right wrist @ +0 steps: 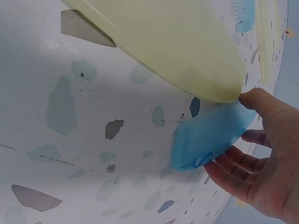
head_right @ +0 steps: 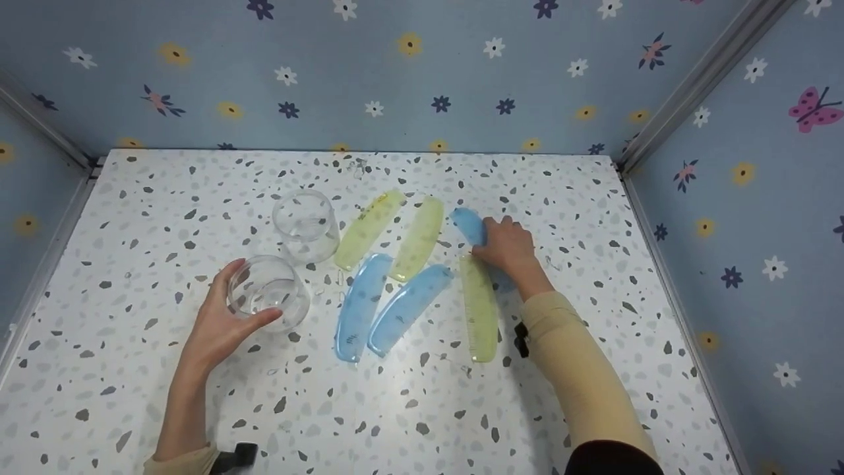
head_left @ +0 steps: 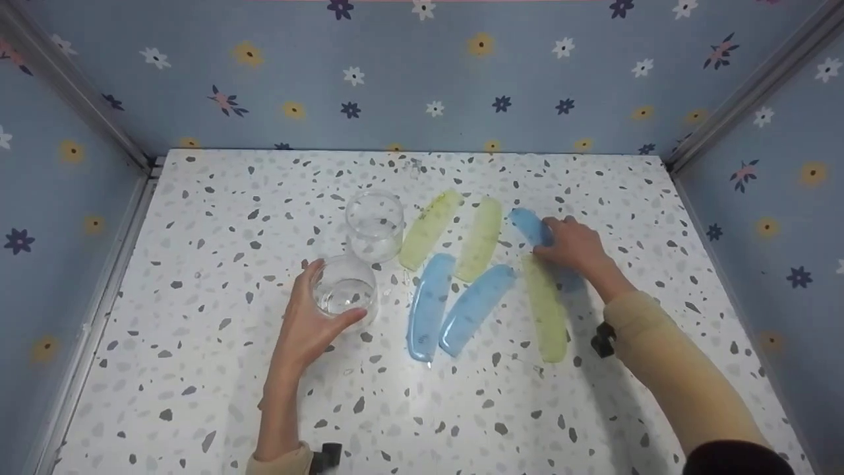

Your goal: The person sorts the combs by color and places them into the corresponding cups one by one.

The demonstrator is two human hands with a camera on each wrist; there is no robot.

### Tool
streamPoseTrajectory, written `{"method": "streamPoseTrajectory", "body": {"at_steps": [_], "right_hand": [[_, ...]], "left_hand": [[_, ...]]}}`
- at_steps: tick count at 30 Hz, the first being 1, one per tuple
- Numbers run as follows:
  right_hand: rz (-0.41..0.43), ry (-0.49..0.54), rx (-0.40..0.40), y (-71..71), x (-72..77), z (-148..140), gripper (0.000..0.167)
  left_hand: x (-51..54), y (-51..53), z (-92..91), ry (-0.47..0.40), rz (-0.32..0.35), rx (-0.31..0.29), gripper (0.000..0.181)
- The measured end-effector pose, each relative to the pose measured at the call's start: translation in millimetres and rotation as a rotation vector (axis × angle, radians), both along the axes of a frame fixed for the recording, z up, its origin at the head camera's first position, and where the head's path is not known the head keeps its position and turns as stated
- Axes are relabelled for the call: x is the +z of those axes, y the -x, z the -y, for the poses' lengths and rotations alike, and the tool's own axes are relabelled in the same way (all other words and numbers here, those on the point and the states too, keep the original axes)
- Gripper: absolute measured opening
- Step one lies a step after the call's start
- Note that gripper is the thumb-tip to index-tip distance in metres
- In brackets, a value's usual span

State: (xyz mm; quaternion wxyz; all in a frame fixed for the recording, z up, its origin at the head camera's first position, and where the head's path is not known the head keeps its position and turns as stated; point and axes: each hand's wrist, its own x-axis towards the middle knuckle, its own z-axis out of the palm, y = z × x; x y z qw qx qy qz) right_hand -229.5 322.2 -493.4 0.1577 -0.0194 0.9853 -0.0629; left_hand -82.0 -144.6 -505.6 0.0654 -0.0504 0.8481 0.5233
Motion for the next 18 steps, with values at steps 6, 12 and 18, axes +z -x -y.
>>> {"method": "streamPoseTrajectory", "body": {"at_steps": [6, 12, 18], "right_hand": [[0.003, 0.027, -0.021, -0.6, 1.1, -3.1, 0.076], [-0.012, 0.07, -0.048, 0.7, 5.7, -3.6, 0.078], [-0.06, 0.101, -0.049, 4.0, 10.1, -3.7, 0.077]], "left_hand": [[-2.4, 1.0, -5.5, 0.004, -0.02, -0.038, 0.114], [-3.2, 2.3, -10.2, -0.002, -0.019, -0.064, 0.113], [-2.7, 3.5, -13.8, -0.014, 0.029, -0.091, 0.115]]}}
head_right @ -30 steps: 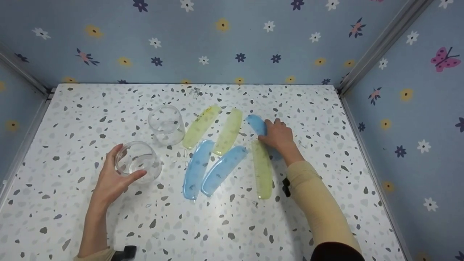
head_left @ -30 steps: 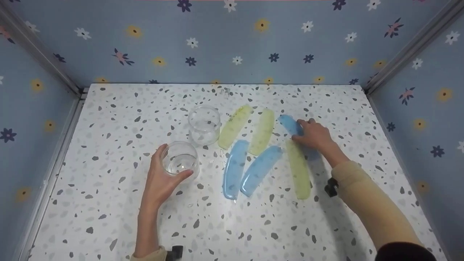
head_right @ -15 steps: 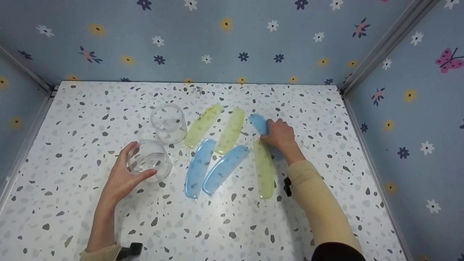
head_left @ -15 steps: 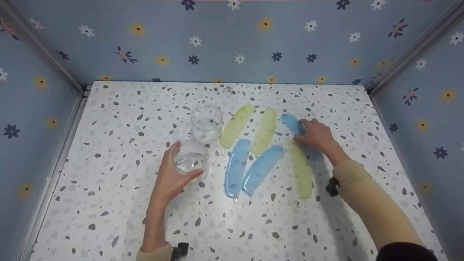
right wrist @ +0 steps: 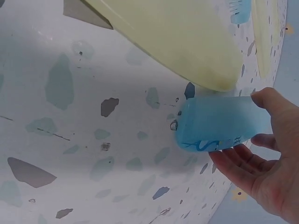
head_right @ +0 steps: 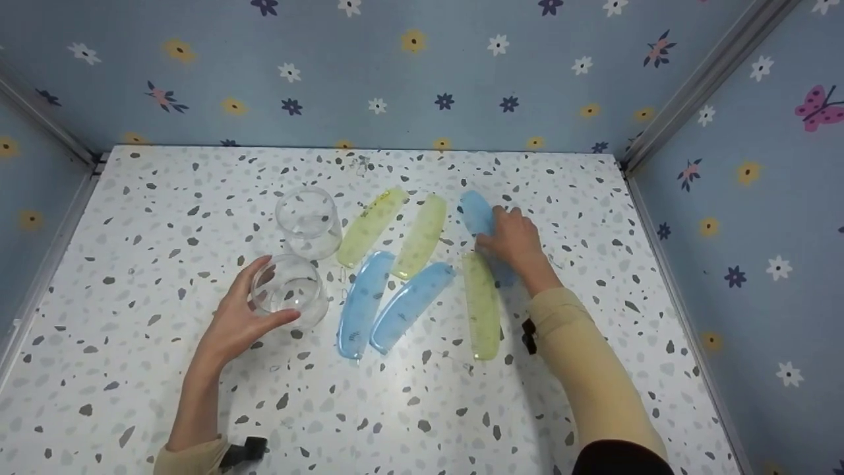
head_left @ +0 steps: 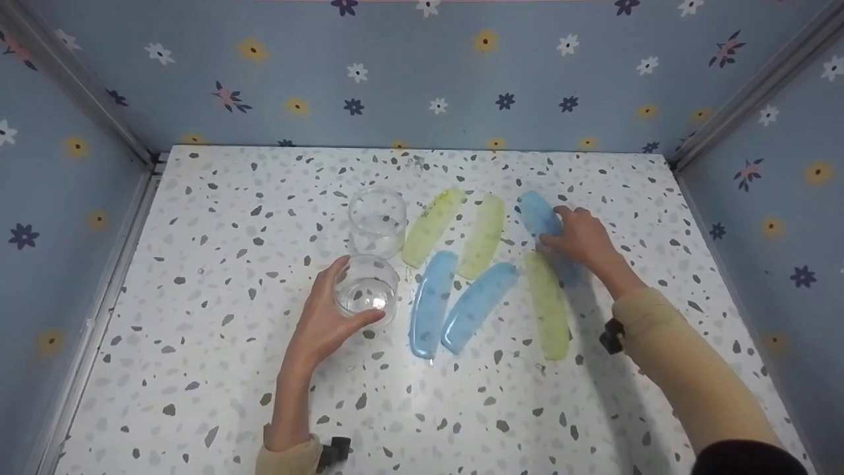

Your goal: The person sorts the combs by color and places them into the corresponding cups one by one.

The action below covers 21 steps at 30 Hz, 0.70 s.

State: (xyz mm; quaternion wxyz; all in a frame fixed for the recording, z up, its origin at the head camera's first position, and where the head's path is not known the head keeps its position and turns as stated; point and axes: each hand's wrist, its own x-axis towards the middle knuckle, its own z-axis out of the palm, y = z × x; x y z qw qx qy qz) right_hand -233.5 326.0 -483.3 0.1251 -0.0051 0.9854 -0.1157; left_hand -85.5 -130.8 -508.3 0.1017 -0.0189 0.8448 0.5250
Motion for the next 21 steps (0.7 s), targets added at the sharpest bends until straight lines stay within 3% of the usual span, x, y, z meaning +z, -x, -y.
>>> {"method": "streamPoseTrajectory", "body": {"at_steps": [21], "right_hand": [[-0.249, 0.226, -0.07, -0.6, 25.4, 3.2, 0.076]], "left_hand": [[-0.3, 1.8, -5.6, -0.039, -0.026, -0.074, 0.118]]}}
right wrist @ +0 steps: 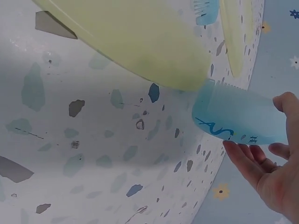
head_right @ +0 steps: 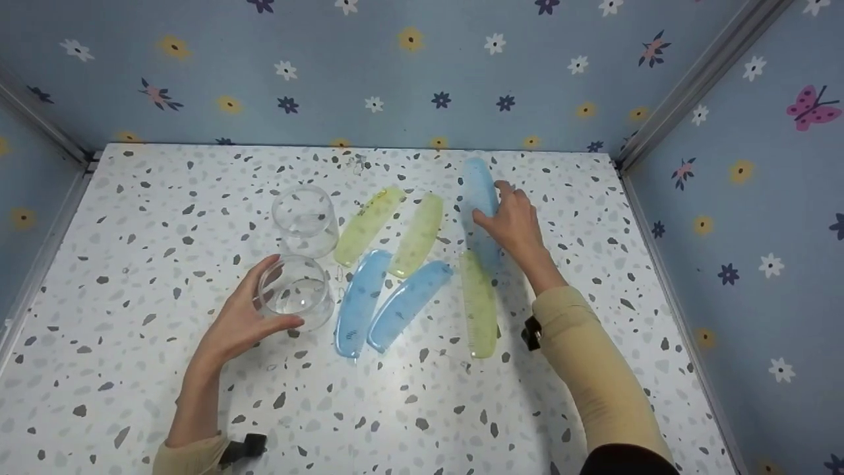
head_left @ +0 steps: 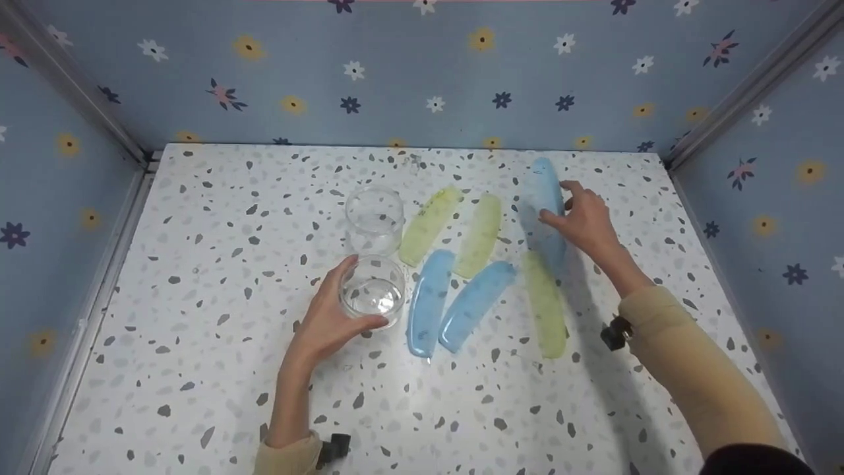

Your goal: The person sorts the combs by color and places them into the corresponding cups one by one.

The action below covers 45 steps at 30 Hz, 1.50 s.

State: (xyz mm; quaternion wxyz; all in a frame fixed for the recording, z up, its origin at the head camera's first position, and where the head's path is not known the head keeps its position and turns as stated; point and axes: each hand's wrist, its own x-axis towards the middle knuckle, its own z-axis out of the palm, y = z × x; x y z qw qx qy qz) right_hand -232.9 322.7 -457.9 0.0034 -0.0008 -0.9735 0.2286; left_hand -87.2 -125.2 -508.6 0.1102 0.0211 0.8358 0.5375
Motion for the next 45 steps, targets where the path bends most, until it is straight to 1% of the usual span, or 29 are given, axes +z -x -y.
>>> {"method": "streamPoseTrajectory", "body": {"at_steps": [5, 11, 16, 20, 25, 28, 36, 40, 45], "right_hand": [[-0.045, 0.053, -0.029, -0.3, 6.3, 5.8, 0.074], [-0.106, 0.145, -0.032, -3.4, 13.5, 20.0, 0.072], [-0.137, 0.204, -0.065, -5.7, 20.5, 33.7, 0.072], [-0.176, 0.241, -0.066, -9.9, 27.3, 44.5, 0.071], [-0.231, 0.288, -0.018, -15.9, 34.8, 59.2, 0.068], [-0.25, 0.314, 0.012, -19.6, 39.3, 70.3, 0.068], [-0.329, 0.338, 0.111, -26.3, 47.3, 100.7, 0.066], [-0.342, 0.351, 0.154, -30.3, 51.4, 114.8, 0.066], [-0.351, 0.403, 0.204, -35.2, 55.0, 131.0, 0.066]], "left_hand": [[-0.5, 1.1, -0.7, -0.011, 0.021, -0.011, 0.119], [-1.7, 3.2, -2.3, -0.02, 0.043, -0.025, 0.119], [-1.7, 5.0, -3.8, -0.02, 0.041, -0.038, 0.115], [-1.7, 5.7, -5.4, -0.029, 0.034, -0.046, 0.114], [-3.0, 5.2, -6.4, -0.036, 0.026, -0.042, 0.115], [-3.8, 4.7, -6.3, -0.04, 0.033, -0.038, 0.117], [-6.4, 4.8, -4.6, -0.059, 0.038, -0.035, 0.117], [-8.1, 4.3, -3.6, -0.071, 0.045, -0.031, 0.117], [-8.6, 4.2, -3.0, -0.084, 0.035, -0.027, 0.115]]}}
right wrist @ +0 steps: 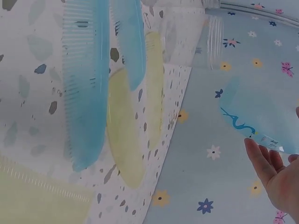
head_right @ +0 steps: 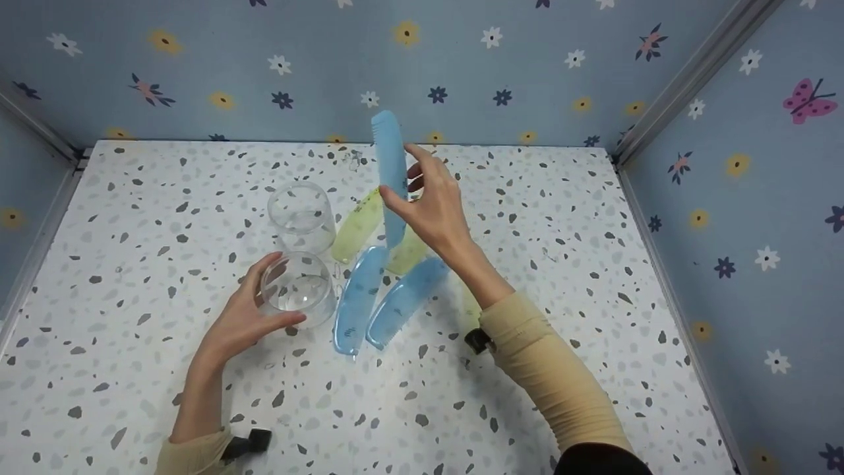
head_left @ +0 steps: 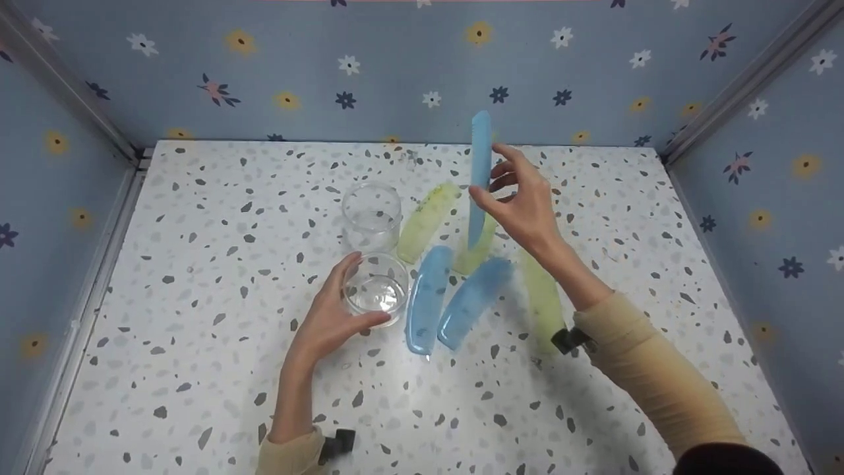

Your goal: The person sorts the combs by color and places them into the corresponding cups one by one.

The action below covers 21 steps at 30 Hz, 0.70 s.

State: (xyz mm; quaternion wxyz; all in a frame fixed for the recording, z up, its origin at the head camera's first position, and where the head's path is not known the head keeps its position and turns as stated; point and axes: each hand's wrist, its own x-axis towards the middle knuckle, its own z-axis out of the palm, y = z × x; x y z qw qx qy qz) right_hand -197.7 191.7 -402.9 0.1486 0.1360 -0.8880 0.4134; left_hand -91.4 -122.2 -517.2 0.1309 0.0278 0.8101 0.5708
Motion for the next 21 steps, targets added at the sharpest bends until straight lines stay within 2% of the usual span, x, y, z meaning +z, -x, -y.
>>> {"method": "streamPoseTrajectory", "body": {"at_steps": [9, 21], "right_hand": [[-0.016, 0.065, 0.095, -8.3, 2.6, 29.4, 0.067], [-0.013, 0.104, 0.187, -20.3, 2.3, 63.6, 0.069]], "left_hand": [[-0.7, -0.4, -0.3, 0.008, -0.006, 0.001, 0.115], [-0.9, 0.9, -3.7, 0.015, 0.035, 0.0, 0.117]]}}
